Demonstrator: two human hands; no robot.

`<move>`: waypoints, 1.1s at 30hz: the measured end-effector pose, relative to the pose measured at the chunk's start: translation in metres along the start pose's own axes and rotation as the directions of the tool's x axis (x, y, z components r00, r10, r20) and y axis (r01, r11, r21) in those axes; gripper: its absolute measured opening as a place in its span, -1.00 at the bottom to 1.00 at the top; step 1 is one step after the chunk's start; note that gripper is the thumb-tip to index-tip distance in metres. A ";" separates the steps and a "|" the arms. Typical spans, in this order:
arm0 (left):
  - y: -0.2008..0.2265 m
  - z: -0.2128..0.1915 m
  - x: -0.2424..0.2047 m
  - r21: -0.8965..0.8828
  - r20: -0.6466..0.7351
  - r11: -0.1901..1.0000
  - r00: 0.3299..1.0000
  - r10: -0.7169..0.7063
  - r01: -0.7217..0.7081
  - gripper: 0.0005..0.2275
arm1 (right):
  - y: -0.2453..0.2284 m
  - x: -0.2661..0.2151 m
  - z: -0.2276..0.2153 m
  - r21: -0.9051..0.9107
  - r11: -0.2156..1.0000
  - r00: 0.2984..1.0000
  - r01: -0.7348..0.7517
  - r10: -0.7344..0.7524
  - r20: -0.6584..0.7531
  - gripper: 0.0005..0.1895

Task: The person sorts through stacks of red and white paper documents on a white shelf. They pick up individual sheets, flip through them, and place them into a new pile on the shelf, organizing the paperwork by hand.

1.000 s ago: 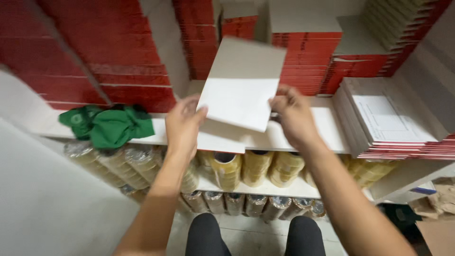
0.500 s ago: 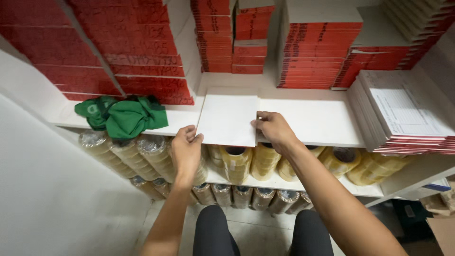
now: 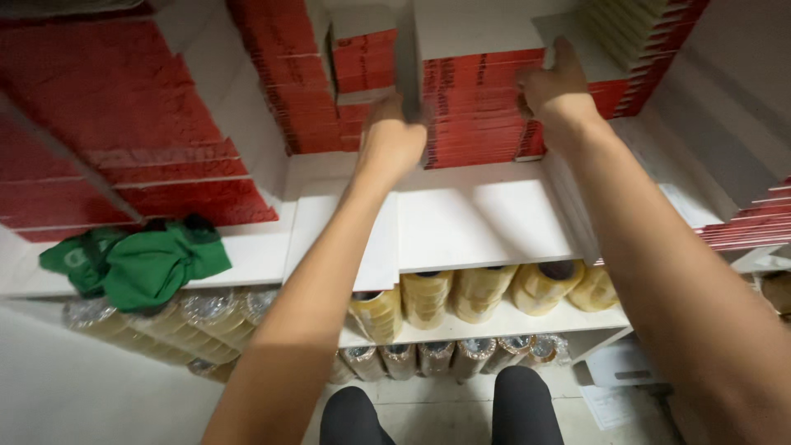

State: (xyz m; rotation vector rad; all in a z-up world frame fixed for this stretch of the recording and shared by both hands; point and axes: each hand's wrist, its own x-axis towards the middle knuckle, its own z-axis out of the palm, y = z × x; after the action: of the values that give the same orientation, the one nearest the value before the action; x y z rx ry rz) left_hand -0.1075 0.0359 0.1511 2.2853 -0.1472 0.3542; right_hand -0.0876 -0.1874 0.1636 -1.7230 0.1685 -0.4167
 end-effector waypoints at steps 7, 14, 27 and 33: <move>0.013 0.044 0.074 -0.125 -0.124 0.991 0.991 0.039 -0.054 -0.54 | -0.017 -0.012 -0.007 -0.092 0.993 0.992 0.068 -0.057 0.116 -0.50; 0.007 0.034 0.045 -0.167 -0.453 0.980 0.891 0.025 -0.112 -0.64 | 0.005 -0.004 0.003 0.352 0.936 0.998 -0.012 0.032 -0.051 -0.79; -0.097 -0.044 -0.135 -0.823 -0.105 0.564 0.956 -0.273 0.071 -0.63 | 0.069 -0.158 0.054 0.445 0.875 0.932 -0.194 0.023 0.361 -0.57; -0.174 -0.062 -0.165 -0.701 -0.151 0.692 0.911 -0.384 0.175 -0.68 | 0.071 -0.196 0.101 0.311 0.904 0.865 -0.293 0.112 0.490 -0.55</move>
State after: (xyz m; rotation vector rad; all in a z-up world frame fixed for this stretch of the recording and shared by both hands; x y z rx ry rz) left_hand -0.2398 0.1974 0.0184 1.4694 0.2068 0.3869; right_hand -0.2230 -0.0420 0.0443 -1.3564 -0.0731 0.1286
